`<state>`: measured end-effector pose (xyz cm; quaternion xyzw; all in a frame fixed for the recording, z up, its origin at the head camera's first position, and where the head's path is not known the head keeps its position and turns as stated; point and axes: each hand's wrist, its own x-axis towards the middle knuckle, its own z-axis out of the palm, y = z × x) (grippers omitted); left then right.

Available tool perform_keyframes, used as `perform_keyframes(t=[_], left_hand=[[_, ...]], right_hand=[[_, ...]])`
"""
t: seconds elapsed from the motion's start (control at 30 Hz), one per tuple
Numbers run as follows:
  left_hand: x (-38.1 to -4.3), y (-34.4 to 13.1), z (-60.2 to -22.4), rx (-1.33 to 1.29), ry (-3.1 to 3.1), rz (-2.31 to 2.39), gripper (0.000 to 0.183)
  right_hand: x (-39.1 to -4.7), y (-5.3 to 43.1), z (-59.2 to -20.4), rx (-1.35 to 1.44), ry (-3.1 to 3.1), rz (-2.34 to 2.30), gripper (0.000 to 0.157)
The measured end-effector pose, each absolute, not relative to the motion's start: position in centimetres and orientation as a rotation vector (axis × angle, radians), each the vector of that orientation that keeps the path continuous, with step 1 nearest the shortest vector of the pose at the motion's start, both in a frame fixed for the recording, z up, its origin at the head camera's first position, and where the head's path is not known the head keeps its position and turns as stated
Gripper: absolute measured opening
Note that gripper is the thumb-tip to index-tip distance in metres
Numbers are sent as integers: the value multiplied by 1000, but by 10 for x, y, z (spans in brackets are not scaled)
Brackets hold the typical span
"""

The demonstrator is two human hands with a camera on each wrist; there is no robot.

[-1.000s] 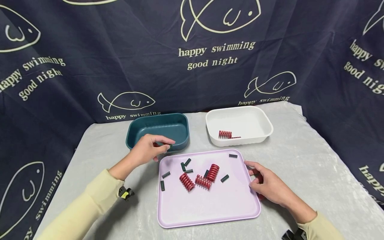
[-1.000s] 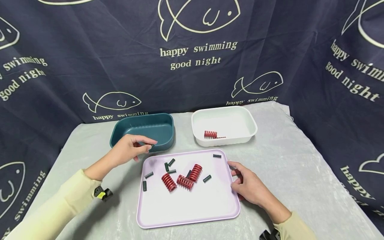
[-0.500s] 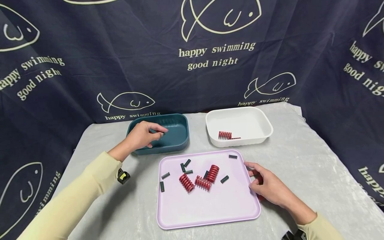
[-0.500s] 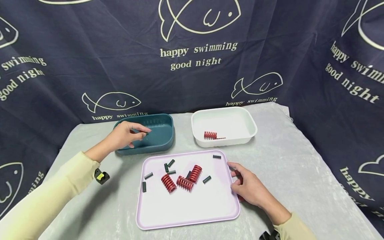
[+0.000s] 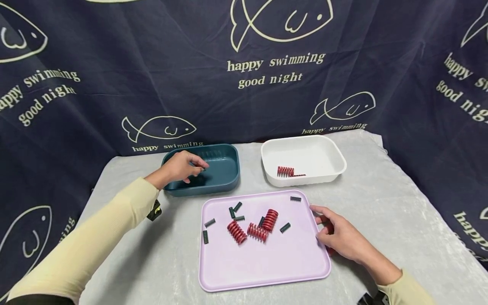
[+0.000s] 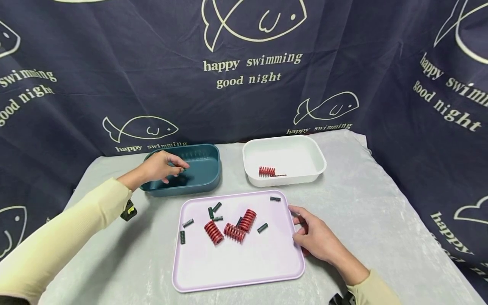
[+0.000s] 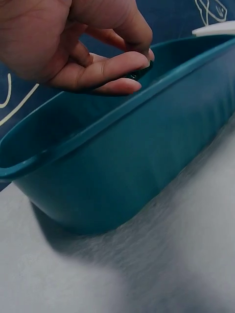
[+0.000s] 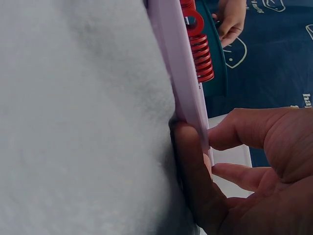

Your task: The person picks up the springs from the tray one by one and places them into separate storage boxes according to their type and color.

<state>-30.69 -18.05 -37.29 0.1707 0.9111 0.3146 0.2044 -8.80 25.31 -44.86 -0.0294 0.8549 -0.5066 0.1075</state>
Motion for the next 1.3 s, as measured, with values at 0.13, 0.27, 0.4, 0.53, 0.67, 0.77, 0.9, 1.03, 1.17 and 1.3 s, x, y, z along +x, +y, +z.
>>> perform_keyframes(t=[0.13, 0.27, 0.4, 0.53, 0.67, 0.77, 0.9, 1.03, 1.17, 1.3], left_hand=[[-313, -179, -375, 460, 2520, 828, 26], [-319, -178, -377, 465, 2510, 795, 26], [-326, -180, -377, 471, 2503, 770, 25], [-332, -183, -378, 469, 2504, 759, 24], [-336, -186, -380, 457, 2495, 756, 23], [-336, -187, -381, 445, 2486, 743, 23], [-335, -187, -384, 436, 2484, 729, 23], [-335, -186, -387, 430, 2489, 712, 22], [-335, -189, -389, 416, 2496, 680, 22], [-337, -191, -390, 382, 2501, 663, 21]], right_hand=[[-88, 253, -448, -71, 2523, -1480, 75], [-88, 253, -447, -66, 2514, -1485, 74], [-88, 253, -447, -61, 2504, -1491, 74], [-88, 253, -447, -51, 2502, -1488, 74], [-88, 253, -448, -55, 2499, -1495, 74], [-89, 253, -448, -61, 2500, -1496, 74], [-89, 253, -447, -72, 2508, -1494, 74], [-89, 253, -447, -78, 2516, -1490, 74], [-89, 253, -447, -75, 2521, -1480, 73], [-88, 253, -447, -69, 2522, -1475, 73]])
